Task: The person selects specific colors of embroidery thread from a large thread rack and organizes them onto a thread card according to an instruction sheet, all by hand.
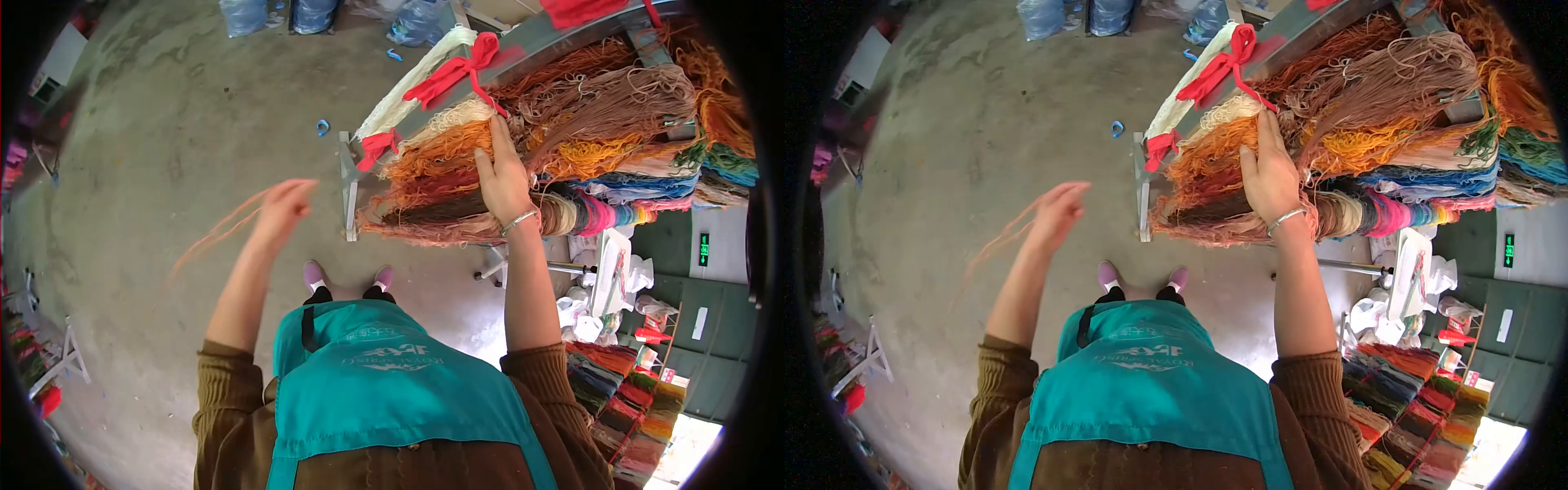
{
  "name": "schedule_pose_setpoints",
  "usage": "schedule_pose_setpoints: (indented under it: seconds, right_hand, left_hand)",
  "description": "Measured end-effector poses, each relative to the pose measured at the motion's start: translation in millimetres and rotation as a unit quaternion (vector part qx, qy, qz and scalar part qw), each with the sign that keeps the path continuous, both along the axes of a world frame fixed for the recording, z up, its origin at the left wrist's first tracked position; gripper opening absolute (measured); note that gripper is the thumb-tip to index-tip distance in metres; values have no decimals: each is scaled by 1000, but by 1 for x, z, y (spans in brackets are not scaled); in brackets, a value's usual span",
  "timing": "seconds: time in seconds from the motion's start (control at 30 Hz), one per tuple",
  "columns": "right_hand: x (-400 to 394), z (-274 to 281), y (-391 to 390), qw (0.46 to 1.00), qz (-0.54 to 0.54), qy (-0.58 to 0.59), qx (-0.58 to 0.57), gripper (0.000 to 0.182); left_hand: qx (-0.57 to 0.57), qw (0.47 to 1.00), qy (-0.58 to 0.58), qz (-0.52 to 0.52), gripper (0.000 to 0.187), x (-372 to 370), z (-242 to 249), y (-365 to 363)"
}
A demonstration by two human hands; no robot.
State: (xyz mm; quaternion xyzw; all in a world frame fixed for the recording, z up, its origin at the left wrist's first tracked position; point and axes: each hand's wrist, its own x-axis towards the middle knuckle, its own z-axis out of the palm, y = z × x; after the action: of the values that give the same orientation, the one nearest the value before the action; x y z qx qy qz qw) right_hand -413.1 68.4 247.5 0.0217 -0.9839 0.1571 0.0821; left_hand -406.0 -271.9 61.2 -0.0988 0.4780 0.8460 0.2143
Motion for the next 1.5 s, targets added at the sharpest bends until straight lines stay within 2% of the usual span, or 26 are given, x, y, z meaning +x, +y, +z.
schedule_pose_setpoints:
  seconds: [0.03, 0.1, 0.2, 0.27, 0.33, 0.6, 0.87, 1.0, 1.07, 1.1, 1.17, 1.2, 1.27, 1.3, 1.37, 1.4, 1.47, 1.5]
  right_hand:
    - [0, 0, 0, 1000, -1, -1, 2, 62]
    - [0, -1, 1, 1000, 0, 1, 4, 62]
    - [0, -2, 1, 1000, 4, 7, 3, 62]
    - [0, 1, -2, 1000, 4, 7, -1, 61]
    - [1, 2, -2, 1000, 3, 8, -6, 61]
    - [0, 0, -3, 1000, 1, 17, -9, 60]
    - [0, 0, -3, 1000, 2, 17, -12, 60]
    - [0, -1, -1, 1000, 6, 18, -4, 61]
    - [0, 0, -2, 1000, 1, 13, -8, 61]
    - [0, 1, -2, 1000, -5, 6, -11, 61]
    - [0, 1, -3, 1000, -1, 10, -13, 61]
    - [0, 1, -3, 1000, 1, 14, -14, 61]
    - [0, 1, -3, 1000, 1, 14, -14, 61]
    - [-1, 1, -3, 1000, 0, 13, -14, 61]
    - [-1, -1, -1, 1000, 3, 15, -10, 61]
    - [-1, -1, -1, 1000, 5, 17, -5, 62]
    - [0, -1, -1, 1000, 6, 18, -4, 62]
    - [0, 0, -1, 1000, 7, 18, -2, 62]
  left_hand:
    - [-36, 997, 35, -55, 24, -11, 13, 27]
    - [-2, 990, 121, -66, 22, -24, 47, 75]
    - [-14, 981, 184, -63, 21, -46, 54, 125]
    - [-80, 962, 258, -41, 21, -53, 59, 148]
    - [-96, 961, 258, -35, 22, -56, 62, 164]
    - [-192, 924, 328, 37, 25, -54, 77, 188]
    - [-246, 868, 422, 89, 18, -57, 89, 198]
    - [-231, 888, 394, 59, 12, -57, 87, 188]
    - [-162, 916, 366, -19, 12, -61, 84, 177]
    - [-165, 916, 366, -19, 12, -62, 81, 172]
    - [-43, 937, 343, -52, 14, -63, 78, 166]
    - [-43, 937, 344, -52, 14, -62, 82, 161]
    - [107, 961, 235, -103, 13, -58, 99, 147]
    - [106, 960, 236, -103, 13, -57, 106, 141]
    - [277, 941, 105, -161, 10, -55, 115, 129]
    - [276, 942, 106, -161, 10, -55, 112, 124]
    - [370, 909, 84, -175, 7, -57, 103, 112]
    - [343, 929, 48, -126, 7, -56, 102, 105]
